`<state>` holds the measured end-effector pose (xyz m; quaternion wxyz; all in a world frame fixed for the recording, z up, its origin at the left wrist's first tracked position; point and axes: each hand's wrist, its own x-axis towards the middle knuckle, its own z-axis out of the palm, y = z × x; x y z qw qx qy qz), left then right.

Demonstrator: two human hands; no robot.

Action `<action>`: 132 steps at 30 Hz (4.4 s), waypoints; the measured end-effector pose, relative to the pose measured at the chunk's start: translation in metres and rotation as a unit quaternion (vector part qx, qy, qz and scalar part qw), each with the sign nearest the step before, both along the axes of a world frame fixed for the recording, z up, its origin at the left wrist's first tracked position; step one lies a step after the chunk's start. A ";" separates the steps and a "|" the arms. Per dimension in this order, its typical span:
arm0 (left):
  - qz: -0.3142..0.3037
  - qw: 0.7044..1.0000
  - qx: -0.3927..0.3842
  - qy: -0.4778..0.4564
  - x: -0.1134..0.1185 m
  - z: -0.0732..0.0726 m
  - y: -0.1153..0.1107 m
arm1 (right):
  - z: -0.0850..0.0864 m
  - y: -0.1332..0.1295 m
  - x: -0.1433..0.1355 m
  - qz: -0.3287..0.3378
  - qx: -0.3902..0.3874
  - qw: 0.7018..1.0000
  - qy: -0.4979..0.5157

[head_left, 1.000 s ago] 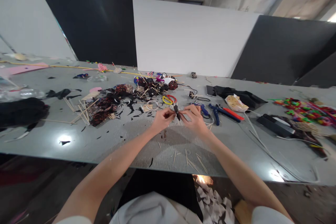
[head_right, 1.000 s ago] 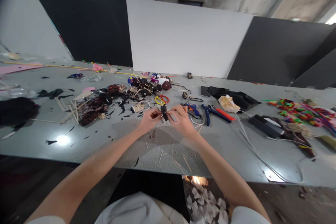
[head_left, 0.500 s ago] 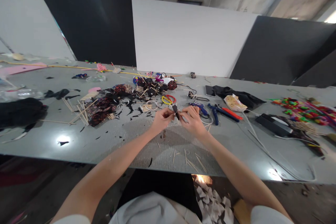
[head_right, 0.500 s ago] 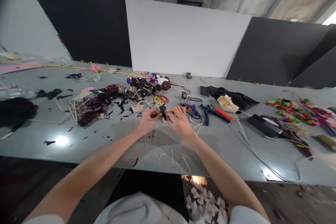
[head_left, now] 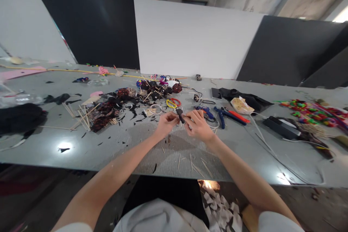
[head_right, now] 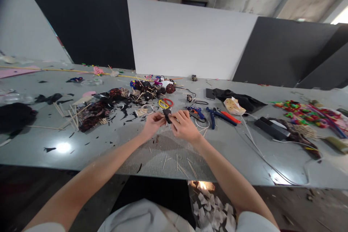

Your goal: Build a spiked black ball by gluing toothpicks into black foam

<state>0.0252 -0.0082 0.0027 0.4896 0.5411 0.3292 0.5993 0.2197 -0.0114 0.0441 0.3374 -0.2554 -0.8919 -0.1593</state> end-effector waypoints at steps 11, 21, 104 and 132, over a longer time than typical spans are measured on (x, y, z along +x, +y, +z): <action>-0.007 1.000 -0.015 -0.002 0.000 0.006 -0.003 | -0.011 0.009 -0.007 0.008 -0.081 0.982 0.170; -0.021 0.999 -0.023 -0.006 -0.002 0.011 -0.005 | -0.013 0.013 -0.009 0.025 -0.114 0.967 0.228; -0.026 0.998 0.011 0.052 -0.011 0.003 0.003 | -0.009 0.012 -0.007 0.006 -0.181 0.961 0.210; -0.054 0.998 0.021 0.037 -0.014 -0.005 0.010 | -0.001 0.004 -0.011 -0.023 -0.147 0.971 0.188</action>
